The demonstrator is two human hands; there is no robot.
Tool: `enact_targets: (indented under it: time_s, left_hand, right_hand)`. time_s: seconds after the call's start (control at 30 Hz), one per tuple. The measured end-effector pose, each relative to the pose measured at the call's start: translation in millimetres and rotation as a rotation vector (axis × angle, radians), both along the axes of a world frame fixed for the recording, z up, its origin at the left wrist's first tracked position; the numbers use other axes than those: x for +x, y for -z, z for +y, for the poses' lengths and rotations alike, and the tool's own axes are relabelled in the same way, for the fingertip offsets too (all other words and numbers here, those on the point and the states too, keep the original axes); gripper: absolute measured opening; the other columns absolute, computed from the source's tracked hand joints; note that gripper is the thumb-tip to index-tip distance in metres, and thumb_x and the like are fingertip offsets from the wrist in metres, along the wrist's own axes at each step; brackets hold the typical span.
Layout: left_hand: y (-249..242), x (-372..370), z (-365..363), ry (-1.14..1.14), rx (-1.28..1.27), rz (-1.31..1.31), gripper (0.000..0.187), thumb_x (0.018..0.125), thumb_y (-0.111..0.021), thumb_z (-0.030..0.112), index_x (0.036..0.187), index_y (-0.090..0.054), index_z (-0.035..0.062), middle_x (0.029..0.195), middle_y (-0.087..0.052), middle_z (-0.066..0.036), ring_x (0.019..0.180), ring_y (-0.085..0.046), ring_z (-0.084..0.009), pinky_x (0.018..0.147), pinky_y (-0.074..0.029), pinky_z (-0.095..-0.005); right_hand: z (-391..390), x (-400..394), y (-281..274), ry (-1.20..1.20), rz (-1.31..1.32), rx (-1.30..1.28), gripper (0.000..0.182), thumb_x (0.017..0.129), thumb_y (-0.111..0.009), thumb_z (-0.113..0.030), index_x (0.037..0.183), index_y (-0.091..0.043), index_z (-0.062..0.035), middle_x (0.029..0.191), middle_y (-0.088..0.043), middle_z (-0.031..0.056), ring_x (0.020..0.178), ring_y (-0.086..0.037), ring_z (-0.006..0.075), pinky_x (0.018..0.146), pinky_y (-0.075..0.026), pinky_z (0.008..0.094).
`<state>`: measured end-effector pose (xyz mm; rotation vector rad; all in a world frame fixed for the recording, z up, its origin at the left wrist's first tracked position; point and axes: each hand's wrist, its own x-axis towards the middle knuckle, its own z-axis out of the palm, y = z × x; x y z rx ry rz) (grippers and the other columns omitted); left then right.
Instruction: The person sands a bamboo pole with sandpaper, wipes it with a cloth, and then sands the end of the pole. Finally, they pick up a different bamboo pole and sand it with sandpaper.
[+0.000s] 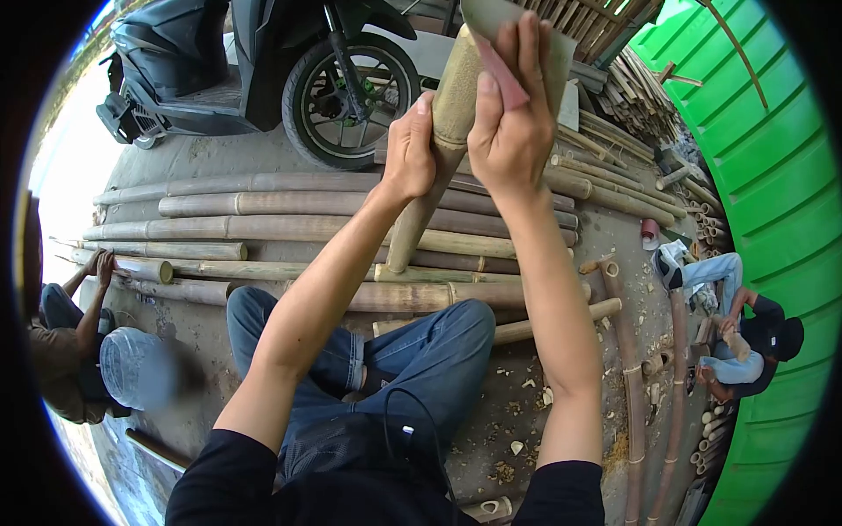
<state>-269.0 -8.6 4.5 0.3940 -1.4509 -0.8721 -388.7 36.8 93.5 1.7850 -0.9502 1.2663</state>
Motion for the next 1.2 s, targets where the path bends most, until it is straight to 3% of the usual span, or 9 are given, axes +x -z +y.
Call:
enact_targets:
  time_s: [0.2, 0.27, 0.4, 0.57, 0.7, 0.8, 0.83, 1.07, 1.2]
  left_hand:
    - [4, -9, -3, 0.026, 0.02, 0.011, 0.054, 0.116, -0.033, 0.043, 0.122, -0.066, 0.0005, 0.093, -0.073, -0.021, 0.085, -0.072, -0.0346, 0.079, -0.054, -0.0376]
    - [6, -11, -2, -0.238, -0.231, -0.107, 0.057, 0.116, -0.03, 0.044, 0.126, -0.065, 0.0005, 0.097, -0.074, -0.021, 0.091, -0.074, -0.0361, 0.082, -0.055, -0.0371]
    - [4, -31, 8, 0.121, 0.022, 0.054, 0.047, 0.105, -0.056, 0.036, 0.132, -0.063, -0.0014, 0.106, -0.074, -0.023, 0.099, -0.073, -0.0432, 0.088, -0.056, -0.0424]
    - [2, -37, 13, 0.032, -0.2, -0.067, 0.08, 0.073, -0.084, 0.038, 0.137, -0.057, -0.0027, 0.105, -0.072, -0.029, 0.103, -0.072, -0.0453, 0.089, -0.057, -0.0454]
    - [12, -50, 11, 0.008, -0.204, -0.203, 0.071, 0.068, -0.08, 0.022, 0.135, -0.059, 0.0081, 0.113, -0.074, -0.024, 0.104, -0.07, -0.0468, 0.088, -0.059, -0.0469]
    - [6, -64, 25, -0.083, -0.119, -0.134, 0.069, 0.068, -0.079, 0.021, 0.133, -0.06, 0.0071, 0.109, -0.074, -0.024, 0.102, -0.07, -0.0457, 0.088, -0.059, -0.0481]
    - [6, -66, 29, -0.102, -0.113, -0.16, 0.063, 0.07, -0.084, 0.021, 0.126, -0.064, -0.0013, 0.104, -0.075, -0.023, 0.098, -0.077, -0.0337, 0.087, -0.059, -0.0421]
    - [17, -67, 20, -0.061, -0.222, -0.128, 0.07, 0.069, -0.085, 0.026, 0.131, -0.062, 0.0068, 0.109, -0.075, -0.023, 0.101, -0.072, -0.0439, 0.086, -0.06, -0.047]
    - [9, -68, 34, -0.087, -0.053, -0.154, 0.069, 0.069, -0.081, 0.022, 0.132, -0.061, 0.0072, 0.11, -0.075, -0.022, 0.102, -0.072, -0.0438, 0.086, -0.059, -0.0477]
  right_hand:
    - [24, -23, 34, 0.203, 0.337, 0.227, 0.046, 0.107, -0.054, -0.029, 0.152, -0.06, -0.0225, 0.164, -0.049, -0.0058, 0.159, -0.032, 0.0278, 0.132, -0.017, 0.0477]
    - [39, -27, 57, 0.255, 0.515, 0.314, 0.049, 0.106, -0.054, -0.032, 0.155, -0.057, -0.0242, 0.164, -0.049, -0.0089, 0.159, -0.031, 0.0237, 0.133, -0.015, 0.0473]
    - [38, -29, -29, 0.462, 0.415, 0.155, 0.045, 0.103, -0.06, -0.03, 0.147, -0.065, -0.0213, 0.158, -0.056, -0.0069, 0.155, -0.038, 0.0232, 0.132, -0.018, 0.0462]
    - [41, -34, -40, 0.47, 0.471, 0.195, 0.042, 0.101, -0.061, -0.027, 0.141, -0.07, -0.0153, 0.154, -0.059, -0.0039, 0.154, -0.04, 0.023, 0.131, -0.019, 0.0466]
    - [70, -48, 15, 0.331, 0.626, 0.436, 0.045, 0.101, -0.061, -0.024, 0.145, -0.066, -0.014, 0.157, -0.057, -0.0045, 0.155, -0.039, 0.0229, 0.132, -0.019, 0.0475]
    - [63, -62, -39, 0.458, 0.434, 0.238, 0.043, 0.104, -0.059, -0.026, 0.145, -0.066, -0.0142, 0.157, -0.058, -0.0037, 0.155, -0.04, 0.0244, 0.131, -0.022, 0.0486]
    - [58, -64, -47, 0.447, 0.392, 0.214, 0.042, 0.106, -0.057, -0.026, 0.145, -0.066, -0.0143, 0.156, -0.058, -0.0022, 0.154, -0.04, 0.0258, 0.13, -0.025, 0.0491]
    - [87, -62, 23, 0.327, 0.611, 0.52, 0.04, 0.106, -0.057, -0.028, 0.142, -0.069, -0.015, 0.156, -0.058, -0.0036, 0.156, -0.038, 0.0247, 0.132, -0.018, 0.0443]
    - [69, -72, -44, 0.399, 0.388, 0.241, 0.043, 0.101, -0.061, -0.027, 0.141, -0.069, -0.0167, 0.155, -0.059, -0.0041, 0.153, -0.041, 0.0211, 0.132, -0.018, 0.0442]
